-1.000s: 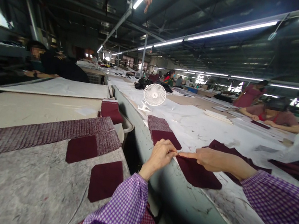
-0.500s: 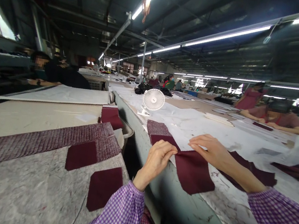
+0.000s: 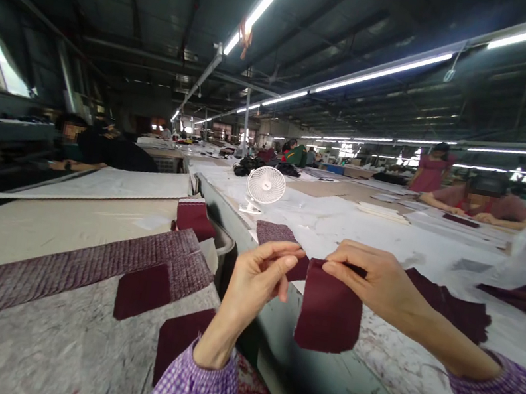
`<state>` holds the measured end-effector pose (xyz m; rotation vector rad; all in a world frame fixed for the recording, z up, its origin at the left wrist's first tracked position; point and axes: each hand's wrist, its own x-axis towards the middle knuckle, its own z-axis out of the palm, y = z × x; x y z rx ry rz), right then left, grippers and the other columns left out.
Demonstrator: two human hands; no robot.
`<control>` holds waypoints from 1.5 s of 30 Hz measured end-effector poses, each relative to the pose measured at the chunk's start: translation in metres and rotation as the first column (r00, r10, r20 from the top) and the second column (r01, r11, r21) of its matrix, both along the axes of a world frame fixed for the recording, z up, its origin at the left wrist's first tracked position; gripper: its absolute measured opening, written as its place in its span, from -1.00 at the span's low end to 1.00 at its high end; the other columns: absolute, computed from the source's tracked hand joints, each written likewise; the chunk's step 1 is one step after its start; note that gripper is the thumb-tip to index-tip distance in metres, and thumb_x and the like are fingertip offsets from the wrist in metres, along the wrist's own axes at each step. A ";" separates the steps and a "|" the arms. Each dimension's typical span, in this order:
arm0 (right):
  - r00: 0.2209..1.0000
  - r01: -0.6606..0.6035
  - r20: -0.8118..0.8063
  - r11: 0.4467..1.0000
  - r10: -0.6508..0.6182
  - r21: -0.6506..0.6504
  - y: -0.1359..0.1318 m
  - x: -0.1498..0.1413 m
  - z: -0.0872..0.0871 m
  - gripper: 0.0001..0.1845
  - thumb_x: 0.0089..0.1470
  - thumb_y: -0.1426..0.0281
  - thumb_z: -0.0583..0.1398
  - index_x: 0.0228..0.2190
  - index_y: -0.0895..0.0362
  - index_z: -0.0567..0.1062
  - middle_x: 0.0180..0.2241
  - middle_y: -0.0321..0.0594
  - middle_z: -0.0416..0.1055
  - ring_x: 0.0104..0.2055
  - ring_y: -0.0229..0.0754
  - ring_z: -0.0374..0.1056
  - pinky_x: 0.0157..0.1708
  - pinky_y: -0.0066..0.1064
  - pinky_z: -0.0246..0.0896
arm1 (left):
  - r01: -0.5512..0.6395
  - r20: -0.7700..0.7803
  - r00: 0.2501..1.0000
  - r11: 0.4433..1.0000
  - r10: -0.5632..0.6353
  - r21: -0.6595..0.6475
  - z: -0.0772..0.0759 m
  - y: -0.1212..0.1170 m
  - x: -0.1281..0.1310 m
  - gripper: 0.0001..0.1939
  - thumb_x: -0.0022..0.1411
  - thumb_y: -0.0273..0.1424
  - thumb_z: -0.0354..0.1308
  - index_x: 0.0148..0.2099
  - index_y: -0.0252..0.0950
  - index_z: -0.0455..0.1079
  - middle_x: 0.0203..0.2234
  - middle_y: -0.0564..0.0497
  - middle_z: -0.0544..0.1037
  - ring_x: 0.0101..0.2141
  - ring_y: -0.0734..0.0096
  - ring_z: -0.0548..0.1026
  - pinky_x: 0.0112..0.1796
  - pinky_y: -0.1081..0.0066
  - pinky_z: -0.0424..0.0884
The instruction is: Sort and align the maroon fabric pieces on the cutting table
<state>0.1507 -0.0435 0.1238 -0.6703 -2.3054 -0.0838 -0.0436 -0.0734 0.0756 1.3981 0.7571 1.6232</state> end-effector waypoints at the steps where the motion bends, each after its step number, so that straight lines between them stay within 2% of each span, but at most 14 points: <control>1: 1.000 -0.019 -0.010 0.999 0.020 0.038 -0.002 -0.002 0.000 -0.79 0.19 0.33 0.14 -0.45 0.11 0.47 -0.50 -0.29 0.42 -0.46 -0.29 0.32 -0.43 -0.48 0.19 | 0.036 0.006 0.999 0.999 -0.036 -0.028 0.002 -0.004 0.004 -0.66 0.11 -0.24 0.25 -0.11 -0.33 0.45 -0.28 -0.11 0.59 -0.74 0.69 0.30 -0.75 0.59 0.08; 4: 0.997 -0.066 -0.031 0.989 0.070 0.129 -0.010 -0.008 -0.004 -0.87 0.18 0.41 0.14 -0.39 0.12 0.48 -0.47 -0.28 0.42 -0.43 -0.30 0.34 -0.41 -0.49 0.21 | 0.098 0.047 0.994 0.993 -0.096 -0.061 0.004 -0.010 0.016 -0.66 0.06 -0.25 0.26 -0.16 -0.36 0.40 -0.47 -0.02 0.56 -0.74 0.63 0.33 -0.75 0.60 0.10; 7: 0.994 -0.082 -0.057 0.988 0.090 0.134 -0.019 -0.013 -0.005 -0.90 0.16 0.49 0.15 -0.38 0.12 0.46 -0.46 -0.30 0.41 -0.44 -0.33 0.34 -0.40 -0.51 0.22 | 0.119 0.067 0.991 0.992 -0.117 -0.032 0.003 -0.012 0.021 -0.73 0.11 -0.26 0.23 -0.30 -0.39 0.37 -0.68 0.07 0.44 -0.72 0.60 0.32 -0.68 0.58 0.21; 10: 0.991 -0.095 -0.084 0.988 0.106 0.119 -0.026 -0.016 -0.005 -0.87 0.14 0.54 0.15 -0.41 0.12 0.43 -0.48 -0.32 0.38 -0.47 -0.36 0.31 -0.44 -0.53 0.21 | 0.159 0.040 0.986 0.987 -0.160 0.016 0.004 -0.016 0.017 -0.75 0.13 -0.30 0.22 -0.27 -0.41 0.37 -0.63 0.03 0.47 -0.61 0.57 0.39 -0.53 0.55 0.33; 13: 0.990 -0.087 -0.093 0.980 0.105 0.180 -0.031 -0.018 -0.004 -0.86 0.14 0.56 0.13 -0.42 0.12 0.40 -0.49 -0.31 0.35 -0.48 -0.36 0.29 -0.47 -0.53 0.19 | 0.205 0.005 0.979 0.978 -0.206 0.042 0.006 -0.024 0.013 -0.73 0.14 -0.31 0.23 -0.21 -0.41 0.35 -0.54 0.00 0.50 -0.51 0.52 0.44 -0.43 0.52 0.39; 18: 0.996 -0.043 -0.059 0.962 0.061 0.271 -0.035 -0.019 -0.006 -0.84 0.16 0.54 0.09 -0.43 0.12 0.39 -0.51 -0.31 0.36 -0.51 -0.36 0.29 -0.51 -0.51 0.16 | 0.179 0.005 0.984 0.983 -0.179 0.044 0.005 -0.027 0.014 -0.76 0.17 -0.30 0.21 -0.25 -0.40 0.35 -0.57 0.01 0.47 -0.54 0.52 0.44 -0.47 0.52 0.38; 22: 0.993 -0.060 -0.087 0.983 0.076 0.175 -0.038 -0.021 -0.005 -0.82 0.14 0.53 0.10 -0.47 0.12 0.40 -0.53 -0.32 0.36 -0.52 -0.36 0.29 -0.50 -0.52 0.18 | 0.086 -0.053 0.995 0.991 -0.080 0.103 0.001 -0.026 0.015 -0.79 0.25 -0.29 0.13 -0.29 -0.38 0.35 -0.59 0.02 0.47 -0.57 0.54 0.41 -0.50 0.52 0.34; 26: 0.992 -0.078 -0.103 0.996 0.073 -0.051 -0.039 -0.020 -0.001 -0.82 0.15 0.44 0.12 -0.47 0.10 0.44 -0.53 -0.34 0.41 -0.52 -0.35 0.31 -0.50 -0.53 0.19 | 0.061 -0.025 0.998 0.994 -0.059 0.088 0.002 -0.028 0.013 -0.76 0.26 -0.26 0.11 -0.35 -0.36 0.31 -0.64 0.03 0.47 -0.63 0.54 0.38 -0.54 0.52 0.31; 29: 0.992 -0.067 -0.117 0.972 0.042 -0.225 -0.036 -0.018 0.003 -0.75 0.21 0.36 0.06 -0.45 0.10 0.47 -0.51 -0.32 0.45 -0.48 -0.32 0.35 -0.47 -0.52 0.21 | 0.067 0.021 0.997 0.997 -0.068 0.040 0.004 -0.028 0.013 -0.74 0.24 -0.23 0.12 -0.36 -0.34 0.29 -0.67 0.03 0.48 -0.67 0.53 0.37 -0.58 0.52 0.30; 33: 0.998 -0.038 -0.062 0.922 0.015 -0.384 -0.028 -0.013 0.002 -0.75 0.19 0.28 0.09 -0.43 0.10 0.48 -0.47 -0.31 0.48 -0.44 -0.30 0.35 -0.42 -0.50 0.22 | -0.002 0.023 1.000 1.000 0.002 0.005 0.003 -0.024 0.014 -0.71 0.19 -0.19 0.15 -0.37 -0.33 0.27 -0.70 0.06 0.45 -0.70 0.55 0.35 -0.61 0.55 0.27; 38: 1.000 -0.018 -0.029 0.908 0.007 -0.419 -0.020 -0.014 -0.008 -0.74 0.18 0.27 0.09 -0.43 0.12 0.48 -0.45 -0.28 0.48 -0.43 -0.29 0.34 -0.40 -0.48 0.21 | 0.039 -0.035 0.999 0.998 -0.040 -0.042 -0.007 -0.011 0.016 -0.65 0.16 -0.12 0.17 -0.39 -0.33 0.27 -0.74 0.09 0.42 -0.73 0.57 0.32 -0.64 0.58 0.22; 41: 0.998 -0.053 -0.013 0.882 0.054 -0.468 -0.012 -0.015 -0.012 -0.79 0.14 0.30 0.11 -0.33 0.14 0.51 -0.38 -0.26 0.50 -0.38 -0.28 0.37 -0.36 -0.46 0.23 | -0.038 -0.036 0.999 0.997 0.036 -0.069 -0.016 0.000 0.016 -0.62 0.10 -0.11 0.23 -0.43 -0.33 0.27 -0.79 0.14 0.37 -0.77 0.61 0.25 -0.68 0.60 0.14; 43: 0.996 -0.049 0.034 0.860 0.077 -0.508 0.000 -0.008 -0.008 -0.77 0.12 0.29 0.13 -0.32 0.16 0.52 -0.39 -0.26 0.50 -0.37 -0.26 0.38 -0.35 -0.44 0.25 | -0.082 -0.015 0.997 0.993 0.081 -0.081 -0.023 0.010 0.014 -0.61 0.12 -0.07 0.19 -0.43 -0.33 0.29 -0.79 0.14 0.36 -0.78 0.61 0.23 -0.70 0.60 0.11; 45: 0.994 0.007 0.097 0.843 0.053 -0.537 0.019 0.012 0.000 -0.73 0.10 0.25 0.14 -0.36 0.18 0.53 -0.41 -0.25 0.51 -0.36 -0.22 0.39 -0.35 -0.41 0.26 | -0.095 -0.016 0.995 0.992 0.094 -0.081 -0.032 0.023 0.009 -0.60 0.15 -0.05 0.14 -0.37 -0.34 0.35 -0.70 0.09 0.43 -0.74 0.59 0.28 -0.69 0.59 0.11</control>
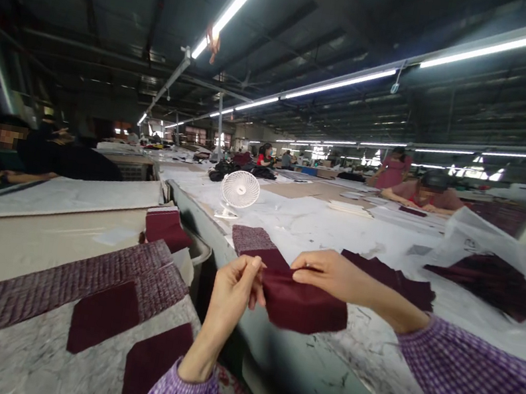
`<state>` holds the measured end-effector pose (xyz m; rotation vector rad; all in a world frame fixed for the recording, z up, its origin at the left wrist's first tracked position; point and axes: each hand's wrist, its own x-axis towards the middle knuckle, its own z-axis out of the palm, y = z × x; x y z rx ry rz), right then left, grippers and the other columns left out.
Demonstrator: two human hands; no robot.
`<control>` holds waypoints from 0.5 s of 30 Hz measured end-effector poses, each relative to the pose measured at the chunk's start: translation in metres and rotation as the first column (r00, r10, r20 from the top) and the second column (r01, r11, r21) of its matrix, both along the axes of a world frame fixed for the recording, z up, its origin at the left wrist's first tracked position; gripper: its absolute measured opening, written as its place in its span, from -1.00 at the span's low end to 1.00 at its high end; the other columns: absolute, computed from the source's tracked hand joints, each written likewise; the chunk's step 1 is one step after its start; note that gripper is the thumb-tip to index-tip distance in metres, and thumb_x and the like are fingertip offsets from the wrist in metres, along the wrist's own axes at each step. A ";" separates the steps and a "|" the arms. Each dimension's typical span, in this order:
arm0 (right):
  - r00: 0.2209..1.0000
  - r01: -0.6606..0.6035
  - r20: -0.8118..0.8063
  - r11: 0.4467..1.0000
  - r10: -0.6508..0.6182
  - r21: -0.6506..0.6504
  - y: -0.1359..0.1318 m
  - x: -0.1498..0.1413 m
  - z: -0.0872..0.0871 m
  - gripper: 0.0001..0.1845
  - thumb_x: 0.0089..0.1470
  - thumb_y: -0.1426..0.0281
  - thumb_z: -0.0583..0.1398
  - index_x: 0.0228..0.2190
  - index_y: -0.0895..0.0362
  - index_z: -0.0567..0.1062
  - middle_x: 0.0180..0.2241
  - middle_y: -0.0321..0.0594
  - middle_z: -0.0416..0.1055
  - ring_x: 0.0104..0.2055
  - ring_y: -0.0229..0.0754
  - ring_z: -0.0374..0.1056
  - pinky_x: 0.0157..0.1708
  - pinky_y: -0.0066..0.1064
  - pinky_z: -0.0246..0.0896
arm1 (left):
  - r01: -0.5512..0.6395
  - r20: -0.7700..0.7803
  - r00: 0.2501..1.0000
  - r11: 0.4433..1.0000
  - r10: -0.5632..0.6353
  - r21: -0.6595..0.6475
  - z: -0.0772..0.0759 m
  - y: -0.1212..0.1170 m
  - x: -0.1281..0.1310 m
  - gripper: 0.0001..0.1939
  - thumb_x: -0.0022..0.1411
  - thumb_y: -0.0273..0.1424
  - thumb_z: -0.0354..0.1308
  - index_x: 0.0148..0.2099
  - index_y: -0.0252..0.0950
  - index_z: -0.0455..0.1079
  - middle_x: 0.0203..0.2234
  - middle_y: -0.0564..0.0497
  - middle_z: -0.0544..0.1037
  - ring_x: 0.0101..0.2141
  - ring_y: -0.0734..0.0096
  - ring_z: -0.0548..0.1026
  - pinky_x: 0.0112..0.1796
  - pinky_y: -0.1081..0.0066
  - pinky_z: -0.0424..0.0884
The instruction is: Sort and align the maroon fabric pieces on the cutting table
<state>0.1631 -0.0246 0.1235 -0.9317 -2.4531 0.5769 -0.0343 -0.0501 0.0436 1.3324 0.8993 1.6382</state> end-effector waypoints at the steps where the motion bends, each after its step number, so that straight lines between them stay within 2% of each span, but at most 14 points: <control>1: 0.999 0.019 0.034 0.999 -0.018 -0.034 0.011 0.016 0.004 -0.71 0.09 0.23 0.14 -0.34 0.18 0.54 -0.38 -0.23 0.53 -0.33 -0.18 0.41 -0.33 -0.39 0.28 | -0.021 -0.020 1.000 1.000 0.021 0.008 -0.006 0.007 -0.003 -0.62 0.16 -0.07 0.13 -0.34 -0.34 0.38 -0.63 0.06 0.47 -0.69 0.56 0.32 -0.67 0.57 0.13; 3: 0.988 0.110 0.111 0.993 -0.105 -0.047 0.037 0.057 0.007 -0.69 0.08 0.19 0.16 -0.34 0.15 0.57 -0.34 -0.22 0.55 -0.31 -0.13 0.44 -0.32 -0.36 0.31 | -0.114 -0.132 0.984 0.992 0.121 0.062 -0.019 0.023 -0.012 -0.72 0.18 -0.18 0.15 -0.29 -0.33 0.44 -0.50 0.00 0.52 -0.57 0.50 0.41 -0.57 0.53 0.25; 4: 0.979 0.165 0.123 0.986 -0.163 -0.006 0.051 0.082 0.005 -0.69 0.06 0.17 0.18 -0.35 0.13 0.58 -0.34 -0.22 0.56 -0.32 -0.12 0.46 -0.34 -0.36 0.32 | -0.171 -0.223 0.956 0.979 0.192 0.110 -0.025 0.031 -0.016 -0.79 0.17 -0.26 0.16 -0.29 -0.32 0.46 -0.45 -0.01 0.53 -0.49 0.45 0.44 -0.46 0.49 0.33; 6: 0.954 0.276 0.099 0.959 -0.282 0.069 0.081 0.134 -0.006 -0.70 0.04 0.16 0.20 -0.35 0.10 0.60 -0.39 -0.21 0.57 -0.40 -0.10 0.48 -0.44 -0.36 0.34 | -0.232 -0.412 0.857 0.945 0.310 0.229 -0.037 0.045 -0.024 -0.88 0.15 -0.37 0.19 -0.28 -0.29 0.49 -0.34 -0.04 0.55 -0.30 0.33 0.48 -0.21 0.36 0.38; 8: 0.947 0.296 0.064 0.934 -0.313 0.198 0.108 0.182 -0.024 -0.72 0.03 0.15 0.22 -0.41 0.08 0.61 -0.53 -0.20 0.55 -0.55 -0.12 0.46 -0.60 -0.39 0.28 | -0.217 -0.564 0.739 0.923 0.368 0.317 -0.045 0.056 -0.028 -0.83 0.12 -0.37 0.23 -0.21 -0.27 0.50 -0.23 -0.07 0.55 -0.14 0.22 0.45 -0.05 0.24 0.32; 9: 0.956 0.263 0.041 0.911 -0.291 0.318 0.119 0.202 -0.033 -0.73 0.00 0.13 0.25 -0.43 0.07 0.61 -0.57 -0.20 0.53 -0.60 -0.13 0.43 -0.66 -0.41 0.23 | -0.185 -0.631 0.683 0.923 0.368 0.337 -0.047 0.060 -0.029 -0.78 0.10 -0.34 0.26 -0.16 -0.26 0.49 -0.19 -0.08 0.54 -0.09 0.18 0.42 -0.01 0.20 0.30; 10: 0.964 0.240 -0.013 0.849 -0.266 0.470 0.128 0.218 -0.042 -0.71 -0.05 0.09 0.28 -0.49 0.06 0.60 -0.63 -0.22 0.50 -0.67 -0.17 0.38 -0.73 -0.42 0.15 | -0.139 -0.694 0.630 0.930 0.349 0.341 -0.048 0.064 -0.028 -0.72 0.08 -0.31 0.29 -0.13 -0.26 0.48 -0.17 -0.09 0.54 -0.06 0.14 0.41 0.00 0.18 0.29; 12: 0.969 0.223 -0.033 0.811 -0.244 0.541 0.139 0.237 -0.054 -0.65 -0.11 0.02 0.30 -0.60 0.05 0.55 -0.73 -0.26 0.42 -0.77 -0.22 0.28 -0.80 -0.43 0.01 | -0.031 -0.788 0.551 0.950 0.275 0.310 -0.048 0.069 -0.026 -0.66 0.03 -0.32 0.32 -0.10 -0.25 0.48 -0.13 -0.10 0.53 -0.04 0.12 0.41 0.02 0.16 0.28; 13: 0.971 0.216 -0.042 0.796 -0.234 0.565 0.142 0.239 -0.057 -0.64 -0.11 0.01 0.30 -0.61 0.04 0.54 -0.74 -0.27 0.40 -0.79 -0.23 0.26 -0.80 -0.41 0.00 | 0.011 -0.809 0.538 0.957 0.238 0.289 -0.048 0.071 -0.026 -0.69 0.03 -0.36 0.32 -0.12 -0.24 0.50 -0.12 -0.09 0.54 -0.05 0.13 0.42 0.03 0.17 0.27; 15: 0.977 0.195 -0.042 0.789 -0.211 0.583 0.142 0.230 -0.056 -0.70 -0.06 0.05 0.29 -0.58 0.00 0.54 -0.69 -0.29 0.44 -0.76 -0.19 0.29 -0.79 -0.36 0.09 | 0.048 -0.792 0.583 0.965 0.182 0.257 -0.047 0.075 -0.026 -0.80 0.08 -0.46 0.25 -0.19 -0.22 0.53 -0.13 -0.07 0.56 -0.07 0.16 0.45 0.02 0.22 0.27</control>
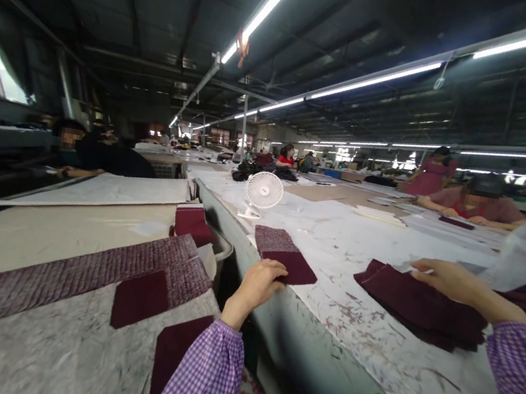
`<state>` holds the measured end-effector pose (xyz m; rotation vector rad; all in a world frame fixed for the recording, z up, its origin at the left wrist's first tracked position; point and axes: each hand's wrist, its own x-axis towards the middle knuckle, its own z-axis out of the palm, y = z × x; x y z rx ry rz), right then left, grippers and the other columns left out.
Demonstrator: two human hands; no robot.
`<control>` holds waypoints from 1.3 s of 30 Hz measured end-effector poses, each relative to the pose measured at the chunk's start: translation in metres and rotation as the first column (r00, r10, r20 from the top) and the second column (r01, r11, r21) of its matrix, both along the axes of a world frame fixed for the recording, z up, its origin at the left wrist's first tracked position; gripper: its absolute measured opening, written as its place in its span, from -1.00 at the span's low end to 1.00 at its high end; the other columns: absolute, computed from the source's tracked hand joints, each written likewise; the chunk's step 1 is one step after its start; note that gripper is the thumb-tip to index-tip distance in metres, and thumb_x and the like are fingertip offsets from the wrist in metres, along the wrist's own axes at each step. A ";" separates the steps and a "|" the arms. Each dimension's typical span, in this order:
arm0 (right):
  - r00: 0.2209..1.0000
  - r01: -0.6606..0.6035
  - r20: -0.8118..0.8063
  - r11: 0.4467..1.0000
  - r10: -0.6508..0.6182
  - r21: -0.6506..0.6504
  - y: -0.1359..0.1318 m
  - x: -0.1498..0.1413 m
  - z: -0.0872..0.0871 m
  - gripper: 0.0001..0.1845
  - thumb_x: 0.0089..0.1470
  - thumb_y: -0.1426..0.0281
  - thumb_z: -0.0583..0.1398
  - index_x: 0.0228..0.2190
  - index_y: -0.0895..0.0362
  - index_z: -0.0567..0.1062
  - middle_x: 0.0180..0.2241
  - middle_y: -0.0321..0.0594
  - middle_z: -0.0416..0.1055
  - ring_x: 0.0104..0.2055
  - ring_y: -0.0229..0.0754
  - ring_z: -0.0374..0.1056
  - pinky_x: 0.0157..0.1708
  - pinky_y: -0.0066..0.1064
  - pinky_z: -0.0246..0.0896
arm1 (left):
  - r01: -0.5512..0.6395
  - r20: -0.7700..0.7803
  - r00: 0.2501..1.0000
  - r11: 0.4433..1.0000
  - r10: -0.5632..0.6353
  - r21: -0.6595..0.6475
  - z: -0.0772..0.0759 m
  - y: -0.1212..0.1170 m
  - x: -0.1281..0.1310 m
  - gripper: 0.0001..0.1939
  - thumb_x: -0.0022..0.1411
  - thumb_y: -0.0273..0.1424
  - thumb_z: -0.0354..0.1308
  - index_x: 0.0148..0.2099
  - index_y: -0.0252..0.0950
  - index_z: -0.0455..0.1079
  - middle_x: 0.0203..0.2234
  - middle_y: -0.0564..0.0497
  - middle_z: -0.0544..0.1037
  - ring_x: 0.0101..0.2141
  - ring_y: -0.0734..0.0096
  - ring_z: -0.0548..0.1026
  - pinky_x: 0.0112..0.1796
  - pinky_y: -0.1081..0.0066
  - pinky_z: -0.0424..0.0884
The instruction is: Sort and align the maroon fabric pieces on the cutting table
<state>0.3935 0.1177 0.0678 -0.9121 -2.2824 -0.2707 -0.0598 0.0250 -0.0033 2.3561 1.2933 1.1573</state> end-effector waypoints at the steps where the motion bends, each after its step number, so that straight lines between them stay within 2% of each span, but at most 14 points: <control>1: 1.000 -0.005 0.006 1.000 0.005 0.007 -0.002 -0.011 0.003 -0.74 -0.04 0.08 0.28 -0.55 -0.03 0.55 -0.66 -0.29 0.47 -0.73 -0.15 0.32 -0.77 -0.31 0.15 | 0.001 0.066 0.998 1.000 0.000 -0.024 0.000 0.002 0.000 -0.83 0.09 -0.49 0.22 -0.24 -0.20 0.55 -0.16 -0.05 0.58 -0.09 0.17 0.47 0.00 0.25 0.28; 4: 0.998 0.054 0.035 0.997 -0.052 -0.052 -0.017 -0.060 0.015 -0.82 0.04 0.17 0.22 -0.45 -0.03 0.58 -0.49 -0.24 0.56 -0.52 0.00 0.46 -0.60 -0.17 0.34 | -0.079 0.273 0.955 0.988 0.113 -0.134 0.001 0.010 0.000 -0.85 0.10 -0.48 0.15 -0.35 -0.23 0.56 -0.35 -0.03 0.61 -0.23 0.21 0.50 -0.14 0.33 0.33; 6: 0.993 0.109 0.061 0.977 -0.099 -0.183 -0.032 -0.101 0.021 -0.76 0.12 0.24 0.13 -0.30 0.02 0.58 -0.31 -0.20 0.58 -0.33 0.04 0.50 -0.36 -0.11 0.40 | -0.149 0.331 0.920 0.969 0.209 -0.198 0.001 0.015 0.002 -0.82 0.12 -0.45 0.10 -0.42 -0.28 0.53 -0.52 -0.01 0.55 -0.39 0.27 0.47 -0.27 0.38 0.32; 9: 0.995 0.036 0.104 0.959 -0.007 -0.281 -0.052 -0.161 0.023 -0.67 0.17 0.22 0.06 -0.21 0.07 0.57 -0.20 -0.19 0.56 -0.20 -0.03 0.48 -0.19 -0.17 0.36 | -0.206 0.356 0.892 0.951 0.279 -0.229 0.001 0.020 0.007 -0.74 0.13 -0.42 0.04 -0.55 -0.31 0.44 -0.68 0.06 0.38 -0.53 0.38 0.35 -0.41 0.44 0.22; 12: 0.979 -0.060 0.163 0.930 0.126 -0.361 -0.061 -0.207 0.016 -0.62 0.19 0.23 0.02 -0.21 0.10 0.57 -0.18 -0.16 0.55 -0.17 -0.07 0.45 -0.15 -0.24 0.30 | -0.231 0.389 0.865 0.940 0.317 -0.252 0.002 0.021 0.010 -0.71 0.12 -0.40 0.04 -0.63 -0.31 0.35 -0.73 0.10 0.27 -0.57 0.44 0.27 -0.47 0.47 0.14; 15: 0.974 -0.095 0.169 0.947 0.153 -0.308 -0.059 -0.234 0.008 -0.64 0.20 0.27 0.02 -0.27 0.11 0.58 -0.24 -0.15 0.55 -0.23 -0.11 0.44 -0.19 -0.29 0.26 | -0.223 0.418 0.849 0.936 0.324 -0.273 0.003 0.018 0.011 -0.68 0.12 -0.38 0.02 -0.66 -0.30 0.28 -0.74 0.12 0.22 -0.58 0.46 0.23 -0.49 0.47 0.10; 19: 0.993 -0.109 0.031 0.986 0.114 -0.130 -0.057 -0.250 0.001 -0.65 0.21 0.28 0.02 -0.38 0.14 0.56 -0.37 -0.16 0.52 -0.31 -0.16 0.38 -0.26 -0.34 0.22 | -0.191 0.456 0.832 0.936 0.315 -0.297 0.004 0.014 0.013 -0.68 0.06 -0.42 0.01 -0.71 -0.28 0.15 -0.76 0.13 0.14 -0.60 0.49 0.17 -0.51 0.47 0.06; 24: 0.982 -0.187 -0.022 0.979 0.186 -0.076 -0.058 -0.256 -0.006 -0.67 0.23 0.29 0.05 -0.44 0.14 0.53 -0.43 -0.20 0.48 -0.38 -0.22 0.35 -0.31 -0.39 0.21 | -0.179 0.527 0.778 0.925 0.341 -0.335 0.005 0.013 0.015 -0.69 0.04 -0.43 -0.04 -0.71 -0.25 0.04 -0.76 0.13 0.06 -0.61 0.49 0.11 -0.52 0.45 0.05; 27: 0.975 -0.208 -0.078 0.978 0.209 0.018 -0.057 -0.258 -0.008 -0.67 0.24 0.31 0.03 -0.41 0.14 0.52 -0.39 -0.16 0.49 -0.34 -0.21 0.36 -0.26 -0.36 0.23 | -0.162 0.557 0.754 0.920 0.350 -0.358 0.005 0.014 0.016 -0.68 0.03 -0.40 -0.04 -0.70 -0.24 0.00 -0.76 0.14 0.02 -0.62 0.50 0.07 -0.52 0.44 0.03; 29: 0.971 -0.231 -0.041 0.971 0.234 0.055 -0.057 -0.260 -0.007 -0.70 0.23 0.32 0.03 -0.34 0.14 0.53 -0.30 -0.12 0.51 -0.23 -0.16 0.37 -0.18 -0.31 0.23 | -0.145 0.569 0.748 0.920 0.343 -0.363 0.006 0.013 0.016 -0.68 0.01 -0.41 -0.02 -0.71 -0.25 0.01 -0.76 0.14 0.02 -0.61 0.50 0.07 -0.52 0.43 0.03; 31: 0.973 -0.199 0.120 0.980 0.199 -0.016 -0.058 -0.260 -0.007 -0.69 0.23 0.30 0.03 -0.33 0.12 0.54 -0.31 -0.13 0.52 -0.23 -0.13 0.39 -0.17 -0.28 0.23 | -0.133 0.588 0.733 0.920 0.342 -0.369 0.006 0.013 0.016 -0.68 -0.01 -0.43 0.00 -0.72 -0.25 0.02 -0.76 0.14 0.02 -0.61 0.50 0.07 -0.51 0.43 0.04; 34: 0.939 -0.012 0.338 0.990 0.060 -0.144 -0.057 -0.259 -0.012 -0.59 0.24 0.24 0.00 -0.45 0.12 0.55 -0.48 -0.17 0.50 -0.38 -0.12 0.39 -0.30 -0.29 0.24 | -0.121 0.636 0.679 0.910 0.367 -0.396 0.007 0.011 0.017 -0.67 0.00 -0.43 0.02 -0.71 -0.24 0.00 -0.77 0.15 0.01 -0.62 0.51 0.06 -0.52 0.43 0.04; 36: 0.944 0.011 0.328 0.988 0.042 -0.157 -0.052 -0.257 -0.018 -0.57 0.26 0.26 -0.04 -0.41 0.13 0.55 -0.42 -0.16 0.51 -0.34 -0.12 0.40 -0.27 -0.29 0.24 | -0.103 0.680 0.625 0.904 0.384 -0.415 0.006 0.012 0.018 -0.66 -0.01 -0.43 0.05 -0.71 -0.24 0.00 -0.77 0.16 0.02 -0.63 0.53 0.06 -0.53 0.43 0.04; 39: 0.951 -0.076 0.284 0.981 0.124 -0.177 -0.041 -0.253 -0.030 -0.63 0.25 0.30 -0.02 -0.23 0.14 0.55 -0.19 -0.10 0.52 -0.15 -0.08 0.37 -0.10 -0.25 0.22 | -0.068 0.760 0.510 0.900 0.402 -0.430 0.003 0.017 0.018 -0.69 -0.06 -0.44 0.13 -0.69 -0.26 0.07 -0.76 0.17 0.09 -0.63 0.54 0.12 -0.53 0.46 0.12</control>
